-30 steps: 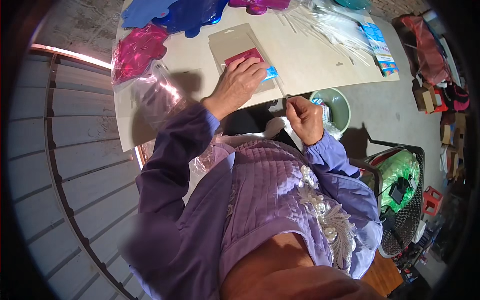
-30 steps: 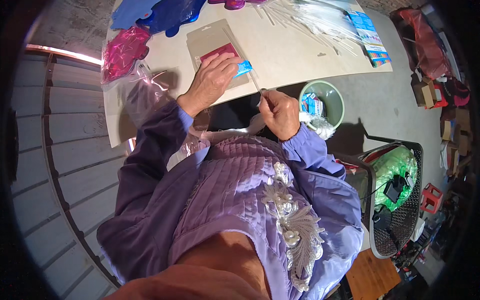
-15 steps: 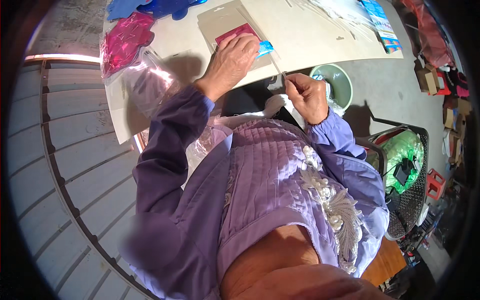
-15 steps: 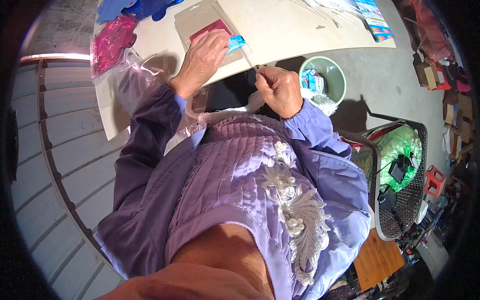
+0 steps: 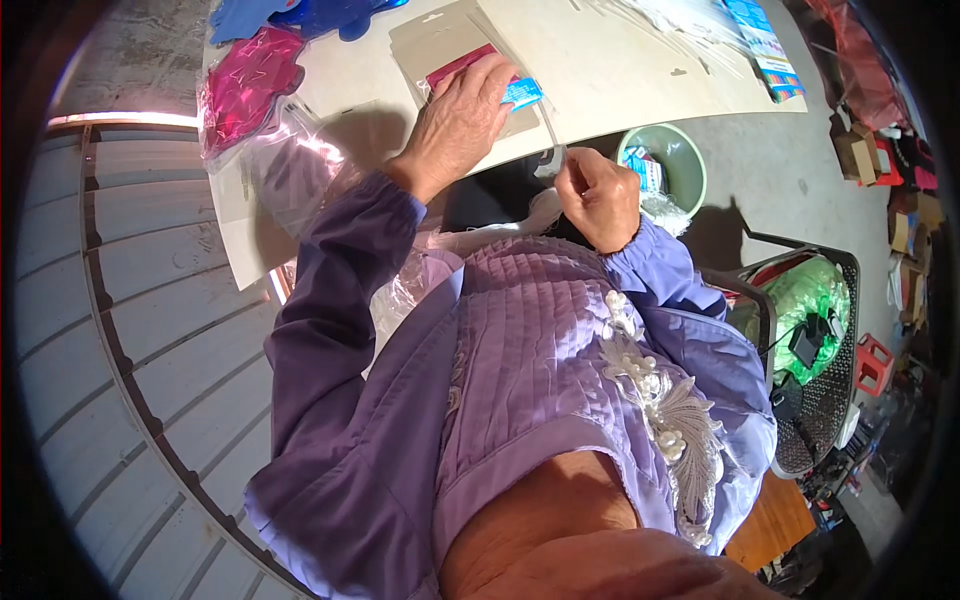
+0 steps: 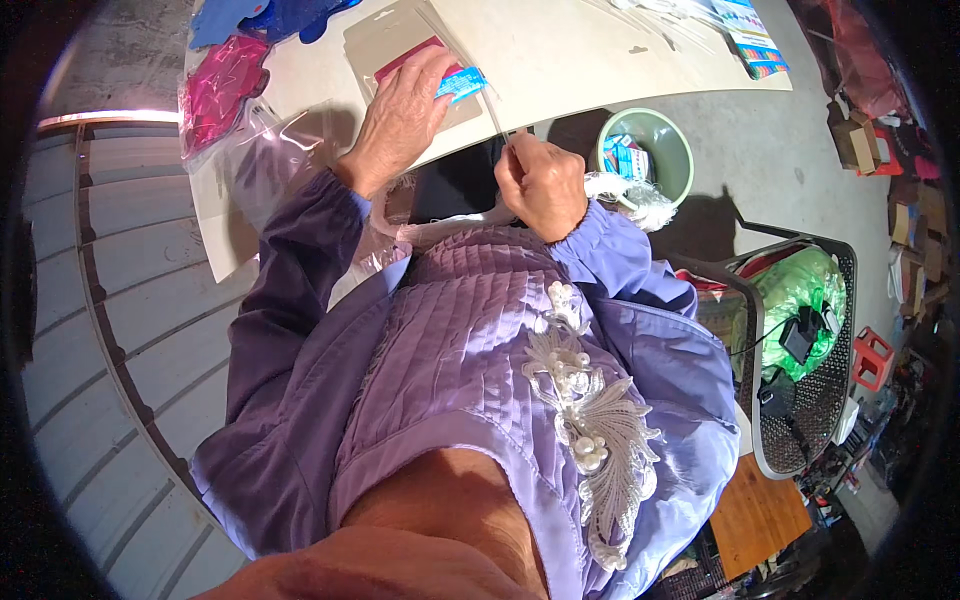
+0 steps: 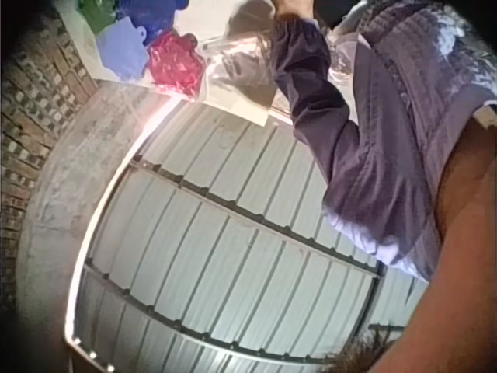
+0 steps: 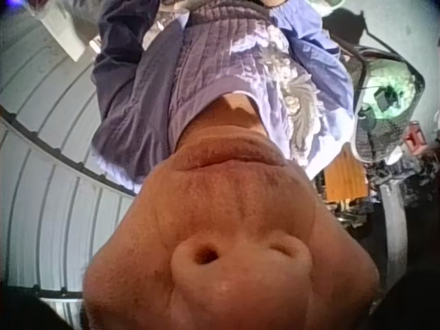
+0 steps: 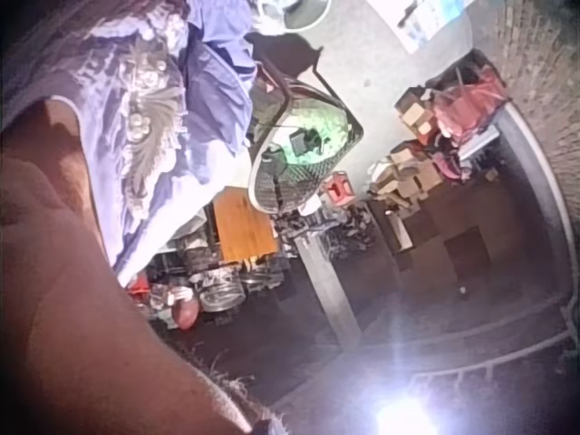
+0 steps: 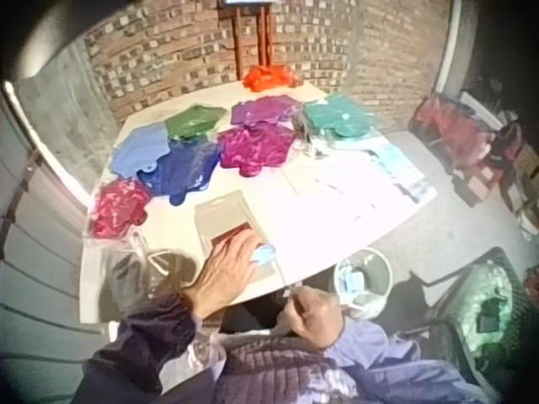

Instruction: Sorting various colored plastic sheets and organizing them into packaging bags.

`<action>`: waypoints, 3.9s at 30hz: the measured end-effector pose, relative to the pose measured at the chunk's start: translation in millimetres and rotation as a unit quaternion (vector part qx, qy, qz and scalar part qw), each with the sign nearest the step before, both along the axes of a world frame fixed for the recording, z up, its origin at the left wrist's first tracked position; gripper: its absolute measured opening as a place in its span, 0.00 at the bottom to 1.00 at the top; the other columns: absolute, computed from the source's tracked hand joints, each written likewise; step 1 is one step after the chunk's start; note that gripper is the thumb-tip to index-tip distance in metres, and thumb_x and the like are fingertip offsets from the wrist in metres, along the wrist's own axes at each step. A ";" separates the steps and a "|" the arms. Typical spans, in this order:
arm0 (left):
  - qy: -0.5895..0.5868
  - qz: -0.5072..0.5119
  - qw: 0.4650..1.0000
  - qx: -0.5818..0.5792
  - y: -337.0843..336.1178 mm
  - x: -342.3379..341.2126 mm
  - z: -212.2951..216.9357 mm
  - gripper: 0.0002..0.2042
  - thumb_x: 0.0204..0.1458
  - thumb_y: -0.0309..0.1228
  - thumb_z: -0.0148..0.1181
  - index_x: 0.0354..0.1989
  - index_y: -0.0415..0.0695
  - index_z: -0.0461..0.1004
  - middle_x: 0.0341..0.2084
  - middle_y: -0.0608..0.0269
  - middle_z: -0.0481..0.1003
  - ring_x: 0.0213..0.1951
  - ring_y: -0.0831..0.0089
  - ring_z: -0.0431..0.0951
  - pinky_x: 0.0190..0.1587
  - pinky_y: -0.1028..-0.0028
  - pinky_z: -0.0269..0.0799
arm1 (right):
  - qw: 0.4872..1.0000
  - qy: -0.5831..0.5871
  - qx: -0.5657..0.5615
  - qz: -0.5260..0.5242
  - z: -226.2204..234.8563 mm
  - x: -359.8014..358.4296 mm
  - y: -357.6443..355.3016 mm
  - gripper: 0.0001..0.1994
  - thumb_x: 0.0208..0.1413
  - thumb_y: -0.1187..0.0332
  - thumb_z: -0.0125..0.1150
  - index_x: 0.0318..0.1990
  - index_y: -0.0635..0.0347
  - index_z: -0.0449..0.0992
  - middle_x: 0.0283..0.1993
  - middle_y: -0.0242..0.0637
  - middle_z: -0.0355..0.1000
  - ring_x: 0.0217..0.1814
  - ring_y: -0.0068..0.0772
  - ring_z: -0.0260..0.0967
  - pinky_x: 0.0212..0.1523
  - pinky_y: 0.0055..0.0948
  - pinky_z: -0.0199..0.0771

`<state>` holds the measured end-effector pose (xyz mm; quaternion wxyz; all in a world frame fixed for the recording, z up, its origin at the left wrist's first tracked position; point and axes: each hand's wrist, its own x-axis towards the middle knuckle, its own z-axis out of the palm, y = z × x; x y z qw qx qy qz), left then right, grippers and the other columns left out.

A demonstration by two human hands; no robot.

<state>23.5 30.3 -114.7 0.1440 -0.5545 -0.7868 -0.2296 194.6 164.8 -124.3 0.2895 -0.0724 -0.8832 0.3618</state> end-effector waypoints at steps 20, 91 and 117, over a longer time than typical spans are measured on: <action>-0.017 0.001 0.999 -0.031 -1.7 0.4 -0.4 0.20 0.55 0.33 0.56 0.56 0.43 0.64 0.55 0.59 0.66 0.56 0.60 0.67 0.58 0.63 0.62 | 0.922 -0.120 -0.366 0.042 29.6 -12.4 15.5 0.09 0.56 0.76 0.53 0.39 0.72 0.79 0.19 0.27 0.70 0.20 0.13 0.62 0.20 0.17 0.60; -0.283 0.167 0.944 0.029 -59.6 6.8 15.3 0.08 0.54 0.29 0.59 0.33 0.36 0.71 0.22 0.53 0.74 0.24 0.70 0.73 0.29 0.70 0.68 | 0.964 -0.136 -0.030 0.228 12.9 -107.9 54.8 0.08 0.52 0.65 0.64 0.30 0.60 0.78 0.19 0.38 0.70 0.20 0.26 0.65 0.26 0.28 0.67; -0.267 0.252 0.930 0.020 -55.4 5.2 13.4 0.12 0.49 0.29 0.63 0.37 0.35 0.71 0.33 0.44 0.76 0.37 0.49 0.77 0.39 0.61 0.72 | 0.980 -0.097 0.148 0.091 3.6 -112.1 56.8 0.19 0.44 0.52 0.70 0.32 0.59 0.77 0.29 0.40 0.73 0.36 0.41 0.72 0.37 0.39 0.71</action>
